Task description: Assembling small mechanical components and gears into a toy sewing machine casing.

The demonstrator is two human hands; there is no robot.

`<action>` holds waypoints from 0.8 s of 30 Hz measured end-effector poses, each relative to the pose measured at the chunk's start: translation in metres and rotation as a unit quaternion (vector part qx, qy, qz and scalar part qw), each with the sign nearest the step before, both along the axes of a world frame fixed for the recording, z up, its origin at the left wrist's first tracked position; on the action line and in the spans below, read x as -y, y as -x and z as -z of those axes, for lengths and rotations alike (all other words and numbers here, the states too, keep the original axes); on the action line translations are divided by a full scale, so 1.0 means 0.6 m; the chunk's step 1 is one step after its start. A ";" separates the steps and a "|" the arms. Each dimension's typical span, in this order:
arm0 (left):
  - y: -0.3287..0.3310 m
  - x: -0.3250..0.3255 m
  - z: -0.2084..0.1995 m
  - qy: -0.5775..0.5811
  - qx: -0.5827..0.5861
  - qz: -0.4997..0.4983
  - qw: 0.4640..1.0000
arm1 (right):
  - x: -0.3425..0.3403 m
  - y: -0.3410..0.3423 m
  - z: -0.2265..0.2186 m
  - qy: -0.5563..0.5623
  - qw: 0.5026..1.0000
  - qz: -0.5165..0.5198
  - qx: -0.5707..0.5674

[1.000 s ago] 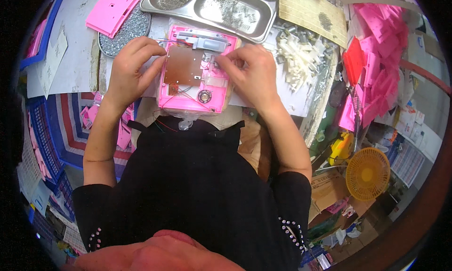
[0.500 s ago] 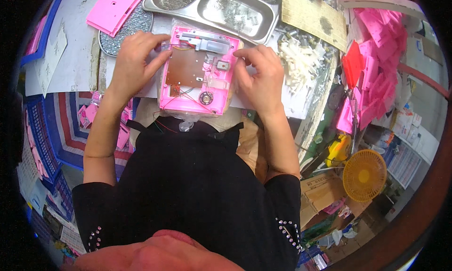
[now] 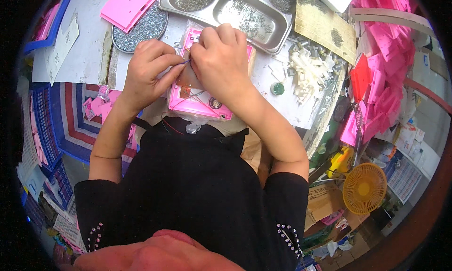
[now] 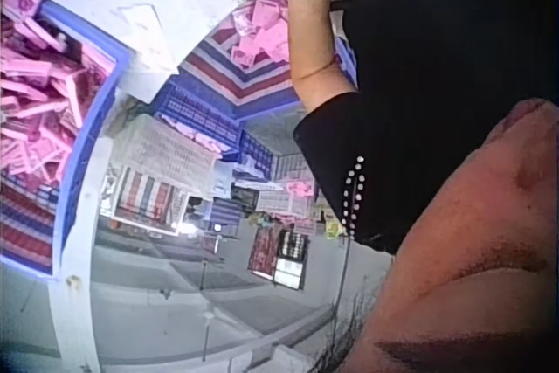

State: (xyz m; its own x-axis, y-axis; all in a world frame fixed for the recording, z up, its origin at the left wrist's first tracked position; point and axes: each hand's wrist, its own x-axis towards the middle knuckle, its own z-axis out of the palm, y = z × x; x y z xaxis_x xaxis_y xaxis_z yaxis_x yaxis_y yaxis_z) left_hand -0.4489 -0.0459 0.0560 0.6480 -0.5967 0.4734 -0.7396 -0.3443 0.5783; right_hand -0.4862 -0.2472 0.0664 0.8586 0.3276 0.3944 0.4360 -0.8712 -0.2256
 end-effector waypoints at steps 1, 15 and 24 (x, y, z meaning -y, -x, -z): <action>0.002 -0.005 -0.001 0.010 -0.019 -0.004 1.000 | 0.000 0.001 0.000 0.008 1.000 -0.002 0.009; -0.001 0.033 0.015 -0.039 -0.015 -0.070 0.997 | 0.050 0.076 0.013 -0.102 0.994 -0.035 0.011; -0.005 0.047 0.004 -0.094 0.024 -0.014 0.995 | 0.060 0.076 0.023 -0.158 0.985 -0.071 0.019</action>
